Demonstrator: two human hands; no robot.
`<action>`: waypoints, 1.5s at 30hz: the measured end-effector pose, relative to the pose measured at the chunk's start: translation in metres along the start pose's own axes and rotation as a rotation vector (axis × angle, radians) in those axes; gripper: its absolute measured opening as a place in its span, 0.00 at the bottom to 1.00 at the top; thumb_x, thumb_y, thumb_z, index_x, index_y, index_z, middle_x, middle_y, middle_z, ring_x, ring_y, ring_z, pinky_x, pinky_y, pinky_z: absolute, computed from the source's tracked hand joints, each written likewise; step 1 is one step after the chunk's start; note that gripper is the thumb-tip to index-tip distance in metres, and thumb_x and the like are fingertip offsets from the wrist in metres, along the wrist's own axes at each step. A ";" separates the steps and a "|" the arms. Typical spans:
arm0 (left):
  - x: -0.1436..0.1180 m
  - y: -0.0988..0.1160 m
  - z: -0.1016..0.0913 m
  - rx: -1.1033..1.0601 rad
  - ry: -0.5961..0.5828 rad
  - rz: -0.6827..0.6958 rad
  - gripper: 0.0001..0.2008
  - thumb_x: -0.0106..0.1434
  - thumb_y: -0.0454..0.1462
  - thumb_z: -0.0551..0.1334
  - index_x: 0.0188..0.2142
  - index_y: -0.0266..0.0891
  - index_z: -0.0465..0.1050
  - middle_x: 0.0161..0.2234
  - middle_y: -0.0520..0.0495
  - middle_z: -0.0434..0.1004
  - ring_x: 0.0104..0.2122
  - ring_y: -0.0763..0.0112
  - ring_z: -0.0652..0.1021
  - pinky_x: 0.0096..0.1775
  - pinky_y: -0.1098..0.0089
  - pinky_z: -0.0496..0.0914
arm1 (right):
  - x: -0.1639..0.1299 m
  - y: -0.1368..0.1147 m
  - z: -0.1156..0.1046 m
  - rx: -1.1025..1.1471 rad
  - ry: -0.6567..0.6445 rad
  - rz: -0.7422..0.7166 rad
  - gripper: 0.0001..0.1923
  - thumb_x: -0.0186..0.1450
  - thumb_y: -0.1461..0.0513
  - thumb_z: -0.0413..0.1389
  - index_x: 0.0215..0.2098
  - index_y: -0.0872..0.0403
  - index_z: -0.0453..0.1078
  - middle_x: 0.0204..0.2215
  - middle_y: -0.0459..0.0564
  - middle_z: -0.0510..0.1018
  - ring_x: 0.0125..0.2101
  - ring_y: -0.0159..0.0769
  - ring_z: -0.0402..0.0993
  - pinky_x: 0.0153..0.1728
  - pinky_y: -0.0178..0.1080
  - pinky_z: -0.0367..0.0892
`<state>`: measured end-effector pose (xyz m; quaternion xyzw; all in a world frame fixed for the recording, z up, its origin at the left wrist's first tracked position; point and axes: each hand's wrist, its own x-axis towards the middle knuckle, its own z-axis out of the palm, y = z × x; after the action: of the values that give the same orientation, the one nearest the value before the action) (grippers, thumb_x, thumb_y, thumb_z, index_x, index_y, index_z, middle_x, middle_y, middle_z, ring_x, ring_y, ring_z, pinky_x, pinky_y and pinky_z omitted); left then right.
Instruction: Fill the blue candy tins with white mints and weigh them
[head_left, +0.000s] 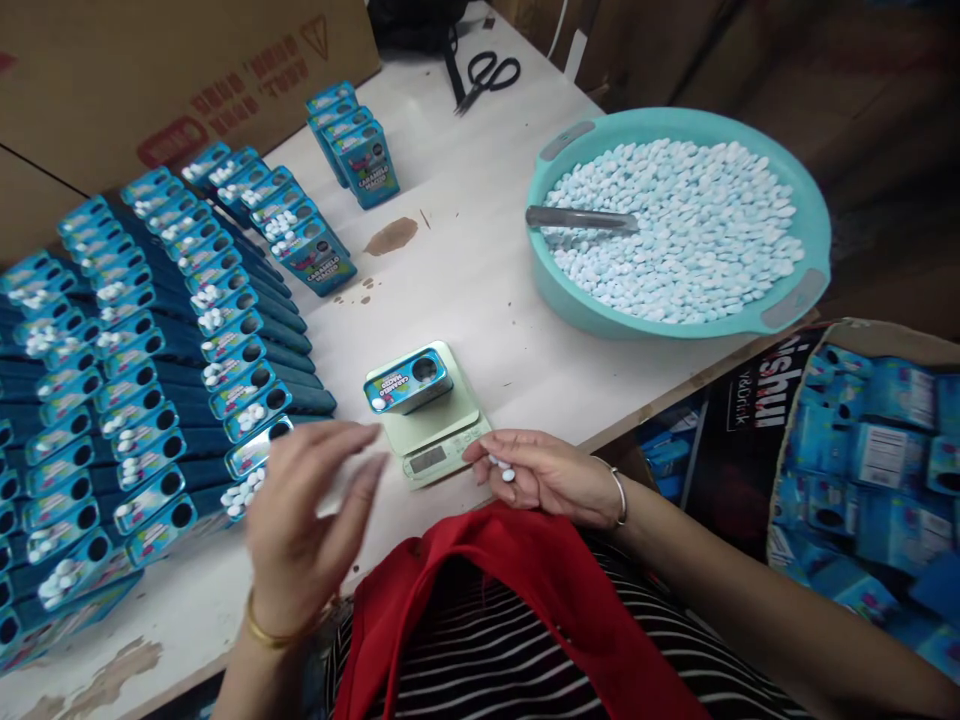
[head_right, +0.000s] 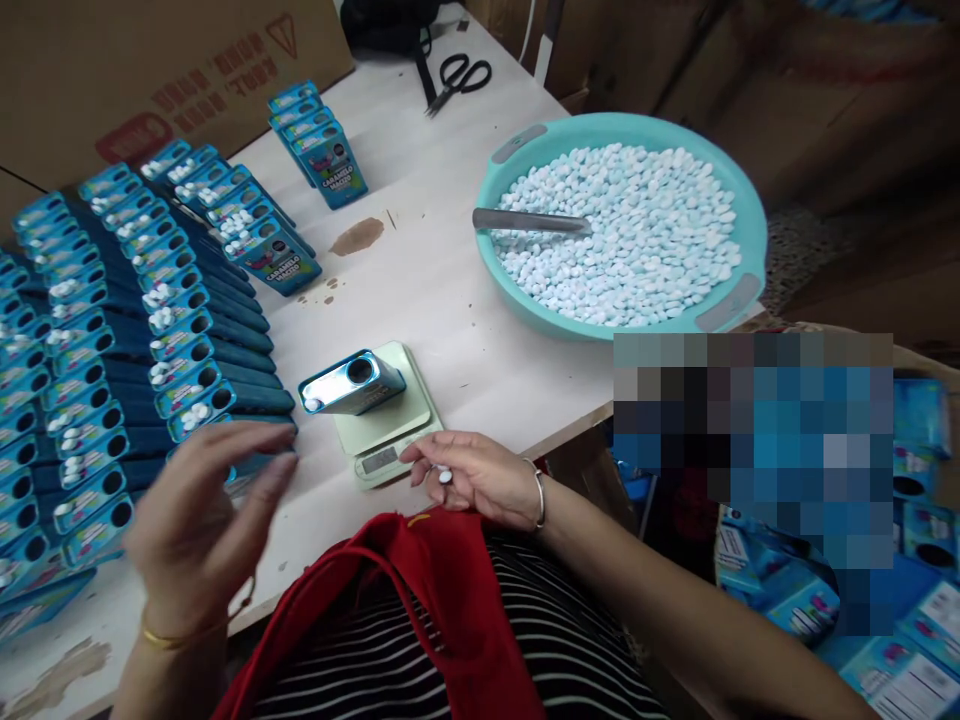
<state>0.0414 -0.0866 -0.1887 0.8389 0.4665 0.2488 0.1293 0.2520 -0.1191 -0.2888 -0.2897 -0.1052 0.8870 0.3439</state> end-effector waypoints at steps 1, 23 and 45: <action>0.001 -0.006 -0.005 -0.014 0.077 -0.066 0.12 0.61 0.32 0.61 0.45 0.45 0.71 0.38 0.49 0.74 0.38 0.67 0.74 0.41 0.61 0.67 | -0.002 -0.002 -0.005 -0.011 0.048 -0.028 0.12 0.62 0.57 0.59 0.38 0.59 0.72 0.28 0.47 0.72 0.20 0.21 0.62 0.16 0.27 0.52; 0.035 -0.002 0.010 0.170 -0.195 0.165 0.14 0.61 0.42 0.62 0.46 0.43 0.70 0.44 0.43 0.72 0.43 0.62 0.72 0.42 0.61 0.64 | 0.025 -0.008 0.023 0.142 -0.069 0.016 0.19 0.62 0.49 0.57 0.36 0.57 0.70 0.24 0.45 0.71 0.19 0.22 0.64 0.14 0.27 0.49; 0.319 -0.166 0.060 0.692 -0.152 -0.089 0.17 0.63 0.40 0.55 0.50 0.40 0.68 0.53 0.37 0.68 0.52 0.52 0.67 0.48 0.56 0.59 | 0.036 -0.014 -0.024 0.120 0.360 -0.209 0.24 0.50 0.45 0.64 0.31 0.56 0.73 0.26 0.44 0.68 0.17 0.19 0.54 0.17 0.29 0.39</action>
<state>0.0949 0.2729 -0.2195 0.8280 0.5483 0.0070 -0.1172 0.2519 -0.0850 -0.3189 -0.4097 -0.0186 0.7852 0.4639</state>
